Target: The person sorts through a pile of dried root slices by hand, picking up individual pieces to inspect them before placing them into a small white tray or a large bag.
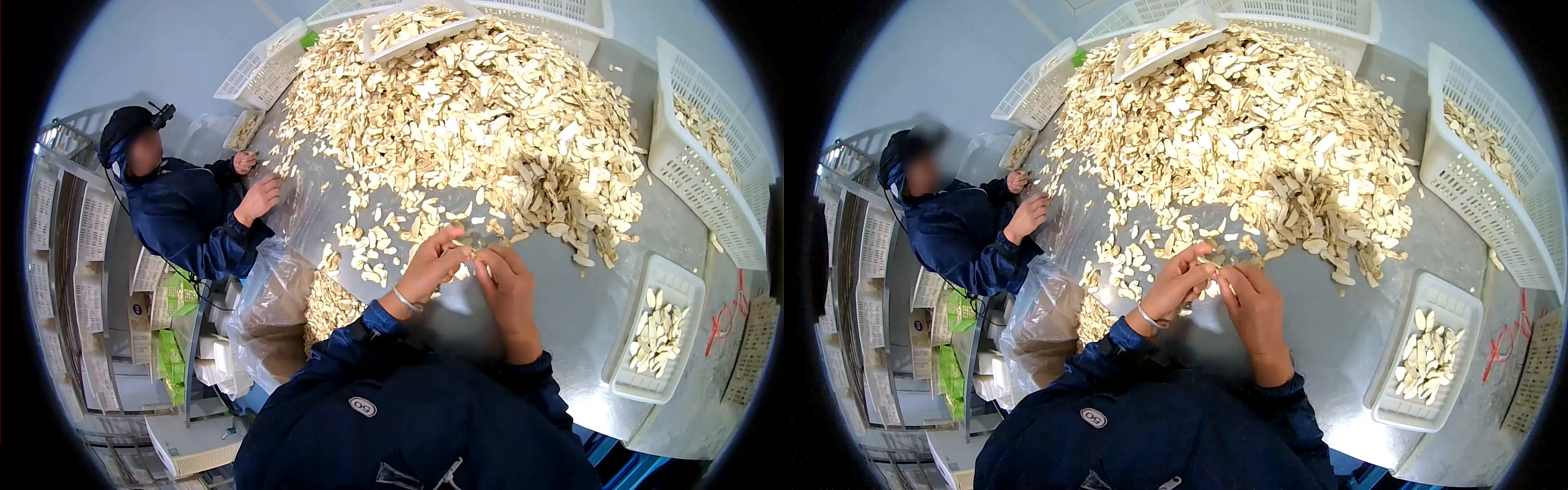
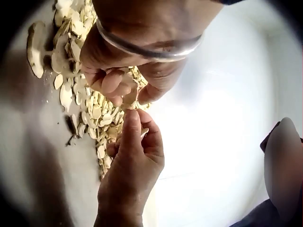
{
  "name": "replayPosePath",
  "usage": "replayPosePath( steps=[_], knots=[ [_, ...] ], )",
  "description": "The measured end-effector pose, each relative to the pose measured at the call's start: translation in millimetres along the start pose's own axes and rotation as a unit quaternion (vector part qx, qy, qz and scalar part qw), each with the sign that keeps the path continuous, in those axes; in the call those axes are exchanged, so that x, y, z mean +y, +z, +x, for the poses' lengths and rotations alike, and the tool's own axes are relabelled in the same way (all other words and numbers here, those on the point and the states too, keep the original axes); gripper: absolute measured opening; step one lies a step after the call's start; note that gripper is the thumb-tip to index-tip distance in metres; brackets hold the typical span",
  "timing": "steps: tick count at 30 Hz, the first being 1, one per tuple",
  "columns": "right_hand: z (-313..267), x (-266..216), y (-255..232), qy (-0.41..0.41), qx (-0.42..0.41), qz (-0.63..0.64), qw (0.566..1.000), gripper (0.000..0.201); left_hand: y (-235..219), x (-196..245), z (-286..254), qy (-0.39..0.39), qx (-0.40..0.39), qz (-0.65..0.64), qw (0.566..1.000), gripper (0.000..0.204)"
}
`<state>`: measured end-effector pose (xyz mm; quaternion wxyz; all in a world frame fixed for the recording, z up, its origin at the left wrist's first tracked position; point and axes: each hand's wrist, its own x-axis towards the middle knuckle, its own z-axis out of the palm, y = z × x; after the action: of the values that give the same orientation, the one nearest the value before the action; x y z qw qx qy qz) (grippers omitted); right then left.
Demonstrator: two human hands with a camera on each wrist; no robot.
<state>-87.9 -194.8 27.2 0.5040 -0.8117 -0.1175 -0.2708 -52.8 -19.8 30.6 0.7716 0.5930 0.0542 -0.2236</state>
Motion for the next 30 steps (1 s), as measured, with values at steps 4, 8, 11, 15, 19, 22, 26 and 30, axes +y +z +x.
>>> replayPosePath(
  steps=[4, 8, 11, 15, 19, 22, 26, 30],
  knots=[
    [-2, 0, 1, 0.009, -0.007, 0.000, 1.000, 0.017, -5, -3, 1, -0.037, -0.006, -0.010, 0.999, 0.025],
    [-3, 1, 1, 0.020, 0.000, 0.000, 1.000, 0.019, -2, -1, -1, -0.027, -0.002, -0.011, 1.000, 0.024],
    [-5, 6, 3, 0.069, 0.026, 0.002, 0.997, 0.020, 2, 2, -4, -0.018, 0.009, 0.019, 1.000, 0.024],
    [-1, 7, 1, 0.149, 0.032, 0.029, 0.988, 0.019, 2, 3, -4, -0.008, 0.022, 0.044, 0.999, 0.023],
    [-11, 15, 8, 0.213, -0.024, 0.151, 0.965, 0.017, 3, 2, -3, -0.001, 0.023, 0.046, 0.999, 0.021],
    [-15, 15, 12, 0.248, -0.042, 0.230, 0.940, 0.016, -2, -4, -1, -0.005, 0.010, 0.010, 1.000, 0.020],
    [-14, 16, 9, 0.333, -0.075, 0.339, 0.877, 0.011, -5, -4, -2, -0.055, -0.024, -0.088, 0.994, 0.023],
    [-11, 12, 8, 0.350, -0.087, 0.353, 0.863, 0.007, -5, -4, -3, -0.087, -0.031, -0.115, 0.989, 0.032]
  ],
)
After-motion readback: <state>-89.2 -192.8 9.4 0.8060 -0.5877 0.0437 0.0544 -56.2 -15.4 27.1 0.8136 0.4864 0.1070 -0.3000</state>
